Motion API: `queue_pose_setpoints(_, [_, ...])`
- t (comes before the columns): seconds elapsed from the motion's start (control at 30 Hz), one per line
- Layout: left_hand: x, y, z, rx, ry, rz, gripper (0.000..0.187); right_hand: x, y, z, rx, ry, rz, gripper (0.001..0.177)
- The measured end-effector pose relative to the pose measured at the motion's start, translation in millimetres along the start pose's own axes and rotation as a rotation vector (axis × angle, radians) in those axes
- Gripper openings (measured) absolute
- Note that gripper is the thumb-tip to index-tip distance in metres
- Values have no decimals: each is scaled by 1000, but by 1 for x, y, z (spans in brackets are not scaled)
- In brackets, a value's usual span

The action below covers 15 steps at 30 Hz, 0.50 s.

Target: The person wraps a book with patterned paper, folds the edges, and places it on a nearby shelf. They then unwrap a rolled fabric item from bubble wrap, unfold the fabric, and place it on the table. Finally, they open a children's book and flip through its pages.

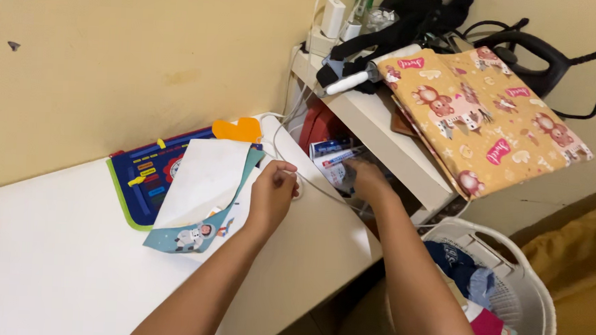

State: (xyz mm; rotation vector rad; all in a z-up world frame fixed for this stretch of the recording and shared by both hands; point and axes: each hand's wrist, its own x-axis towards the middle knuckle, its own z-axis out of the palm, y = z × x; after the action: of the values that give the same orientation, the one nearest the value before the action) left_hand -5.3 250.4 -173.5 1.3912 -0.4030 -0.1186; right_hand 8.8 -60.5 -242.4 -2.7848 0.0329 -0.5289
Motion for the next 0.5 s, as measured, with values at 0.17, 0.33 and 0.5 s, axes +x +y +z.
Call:
queue_pose_setpoints(0.17, [2,-1,-9,47,37,-72,10,21,21,40,-386,-558,279,34])
queue_pose_setpoints(0.33, [1,-10,-13,37,17,-14,10,28,-1,22,323,-332,625,36])
queue_pose_setpoints(0.5, [9,-26,-14,-150,42,-82,11,39,-37,-8,246,-180,513,65])
